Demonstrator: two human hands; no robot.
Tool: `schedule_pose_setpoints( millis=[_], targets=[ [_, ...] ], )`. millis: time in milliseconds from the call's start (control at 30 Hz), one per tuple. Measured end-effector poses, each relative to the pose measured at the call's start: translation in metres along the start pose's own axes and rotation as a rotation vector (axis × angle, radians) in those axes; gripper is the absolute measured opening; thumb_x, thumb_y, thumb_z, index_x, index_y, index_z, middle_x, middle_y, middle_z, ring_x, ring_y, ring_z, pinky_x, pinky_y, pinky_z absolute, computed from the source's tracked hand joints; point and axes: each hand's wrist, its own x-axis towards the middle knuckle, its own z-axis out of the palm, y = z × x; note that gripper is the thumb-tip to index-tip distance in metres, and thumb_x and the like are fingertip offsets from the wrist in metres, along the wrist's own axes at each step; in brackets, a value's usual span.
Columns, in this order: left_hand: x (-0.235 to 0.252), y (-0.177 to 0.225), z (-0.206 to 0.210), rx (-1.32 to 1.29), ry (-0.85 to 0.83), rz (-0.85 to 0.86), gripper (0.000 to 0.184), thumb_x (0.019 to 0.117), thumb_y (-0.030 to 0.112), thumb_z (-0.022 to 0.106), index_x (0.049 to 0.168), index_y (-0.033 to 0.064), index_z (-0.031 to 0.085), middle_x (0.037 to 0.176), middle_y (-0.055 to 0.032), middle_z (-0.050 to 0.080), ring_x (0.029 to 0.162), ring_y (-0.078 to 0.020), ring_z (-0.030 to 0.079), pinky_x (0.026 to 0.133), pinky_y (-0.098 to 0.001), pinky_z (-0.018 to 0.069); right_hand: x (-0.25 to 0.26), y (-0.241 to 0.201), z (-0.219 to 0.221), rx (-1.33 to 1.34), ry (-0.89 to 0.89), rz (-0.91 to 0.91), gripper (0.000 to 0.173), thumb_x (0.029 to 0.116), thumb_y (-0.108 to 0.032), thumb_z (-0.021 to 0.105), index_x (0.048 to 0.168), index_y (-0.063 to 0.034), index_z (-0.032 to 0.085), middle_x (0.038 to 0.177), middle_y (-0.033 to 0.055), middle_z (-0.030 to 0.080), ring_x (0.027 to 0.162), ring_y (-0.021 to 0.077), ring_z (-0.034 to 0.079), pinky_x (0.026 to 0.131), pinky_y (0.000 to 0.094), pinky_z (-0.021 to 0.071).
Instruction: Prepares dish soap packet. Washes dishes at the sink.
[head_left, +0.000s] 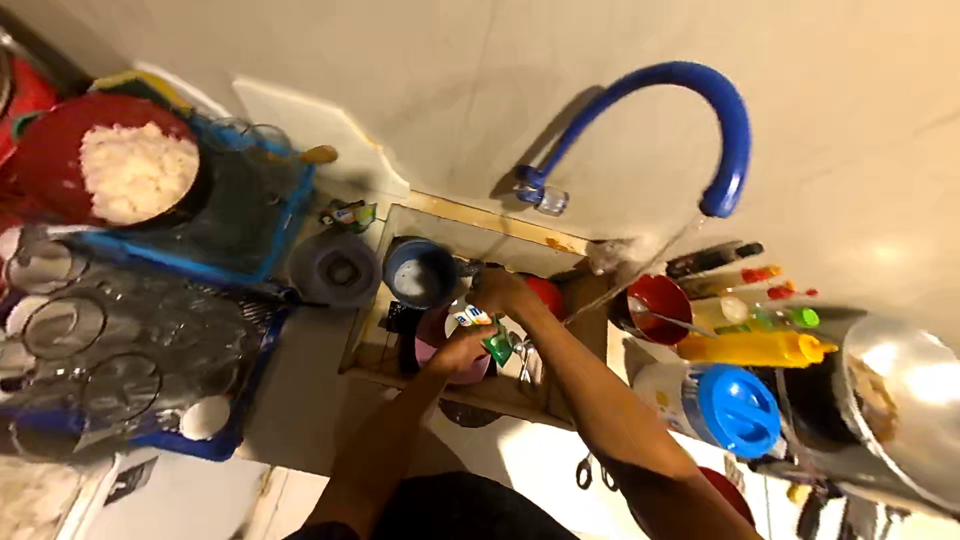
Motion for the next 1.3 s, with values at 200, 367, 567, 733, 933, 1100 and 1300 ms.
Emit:
schedule_pose_setpoints(
  millis=[200,367,567,733,933,1100,1300],
  targets=[
    [0.02,0.002,-0.022,-0.523,-0.057,-0.026,0.035,0.1101,0.032,0.031,0.127,0.0118,0.053,0.108,-0.0082,0.069,0.098,-0.0212,0.068,0.084,-0.0419,0.0583,0.063,-0.064,-0.013,-0.134,-0.201,0.113,0.032,0.098,-0.03,0.063,0.102,0.0015,0.067,0.089,0.0131,0.063,0.072,0.0217,0.059,0.069,0.0442,0.0516],
    [0.019,0.018,-0.02,-0.607,-0.088,-0.011,0.046,0.1099,0.044,0.029,0.127,0.0097,0.054,0.112,-0.0119,0.069,0.1,-0.0254,0.069,0.084,-0.0454,0.0593,0.085,-0.085,-0.008,-0.203,-0.238,0.2,0.03,0.0982,-0.028,0.063,0.106,0.0012,0.065,0.089,0.0114,0.061,0.071,0.0194,0.055,0.068,0.0411,0.0488],
    [0.025,0.016,-0.016,-0.598,-0.156,-0.035,0.055,0.1089,0.051,0.023,0.132,0.0105,0.052,0.116,-0.014,0.067,0.104,-0.0283,0.068,0.086,-0.0487,0.0581,0.087,-0.071,-0.019,-0.15,-0.238,0.22,0.027,0.1004,-0.027,0.061,0.099,-0.0004,0.065,0.078,0.0068,0.056,0.063,0.0155,0.049,0.062,0.0362,0.0457],
    [0.027,0.013,-0.011,-0.298,-0.142,-0.104,0.035,0.1108,0.027,0.038,0.137,0.0069,0.049,0.116,-0.0102,0.065,0.101,-0.0214,0.067,0.086,-0.042,0.0581,0.08,-0.02,-0.028,-0.06,-0.14,0.192,0.044,0.1019,-0.042,0.06,0.091,0.0,0.067,0.074,0.0082,0.06,0.061,0.017,0.055,0.06,0.0384,0.0492],
    [0.048,-0.002,-0.001,0.389,-0.045,0.078,0.089,0.0715,0.006,0.09,0.145,-0.0022,0.04,0.125,-0.0174,0.065,0.112,-0.0199,0.068,0.099,-0.037,0.0573,0.003,0.102,0.003,0.265,0.146,0.08,0.037,0.1061,-0.027,0.053,0.103,0.0055,0.069,0.097,0.0234,0.069,0.092,0.0365,0.068,0.088,0.0593,0.0526],
    [0.072,-0.031,0.017,0.44,-0.155,-0.016,0.083,0.0845,0.014,0.08,0.153,0.0056,0.034,0.145,-0.02,0.05,0.124,-0.028,0.058,0.101,-0.0451,0.0531,-0.034,0.168,0.038,0.43,0.291,0.07,0.03,0.1039,-0.021,0.058,0.118,0.0038,0.068,0.105,0.0245,0.069,0.098,0.0356,0.067,0.092,0.0569,0.0526],
    [0.078,-0.071,0.023,-0.032,0.045,-0.33,0.07,0.1084,0.056,0.029,0.158,0.0075,0.029,0.156,-0.0198,0.042,0.138,-0.0326,0.048,0.11,-0.0522,0.0439,-0.048,0.17,0.046,0.381,0.271,0.075,0.031,0.1034,-0.023,0.06,0.118,0.0037,0.067,0.107,0.0261,0.069,0.105,0.0415,0.066,0.097,0.0622,0.049]
  ],
)
